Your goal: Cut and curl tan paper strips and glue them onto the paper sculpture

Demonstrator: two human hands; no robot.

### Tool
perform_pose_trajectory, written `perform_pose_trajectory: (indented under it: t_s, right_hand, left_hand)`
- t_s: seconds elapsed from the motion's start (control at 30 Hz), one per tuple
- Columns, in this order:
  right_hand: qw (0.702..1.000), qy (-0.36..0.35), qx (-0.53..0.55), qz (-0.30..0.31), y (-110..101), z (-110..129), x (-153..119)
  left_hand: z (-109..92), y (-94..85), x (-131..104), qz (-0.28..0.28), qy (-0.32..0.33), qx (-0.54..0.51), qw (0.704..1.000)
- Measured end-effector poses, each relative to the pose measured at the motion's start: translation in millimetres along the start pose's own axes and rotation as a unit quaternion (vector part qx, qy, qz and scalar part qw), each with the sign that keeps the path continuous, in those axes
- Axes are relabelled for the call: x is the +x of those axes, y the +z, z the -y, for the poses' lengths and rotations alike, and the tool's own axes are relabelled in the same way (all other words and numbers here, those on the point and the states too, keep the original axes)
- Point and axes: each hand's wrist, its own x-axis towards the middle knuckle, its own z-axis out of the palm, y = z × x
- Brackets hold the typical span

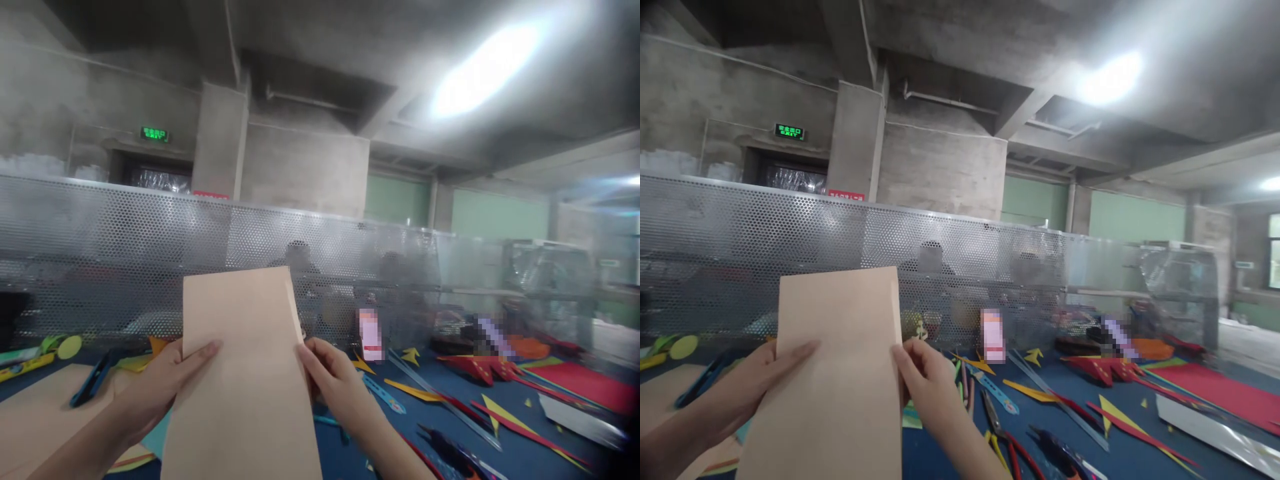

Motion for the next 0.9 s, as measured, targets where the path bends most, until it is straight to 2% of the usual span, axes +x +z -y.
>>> perform_pose_trajectory:
  t_s: [0.1,0.2,0.3,0.43,0.67,0.9]
  right_hand:
    - [0.986,-0.082,-0.126,-0.068,2,-5,-2]
    - [0.974,-0.104,-0.168,-0.113,2,-7,-2]
    - [0.986,-0.082,-0.114,-0.088,1,-7,0]
    - [0.99,-0.063,-0.119,-0.043,4,-9,0]
    - [0.975,-0.069,-0.192,-0.085,8,-14,-2]
    - [0.97,-0.059,-0.221,-0.079,8,-20,1]
  left_hand:
    - [2,-1.0,0,-0.011,0.012,-0.009,1.0]
    - [4,-2.0,-1,0.017,0.007,0.0,1.0]
    - [6,-4.3,0,0.021,0.001,0.013,1.0]
    - [7,-8.7,4,-0.021,0.018,-0.011,1.0]
    - [5,-8.9,7,-0.018,0.014,-0.039,0.999]
    - [7,-10.2,10,-0.077,-0.002,-0.061,0.995]
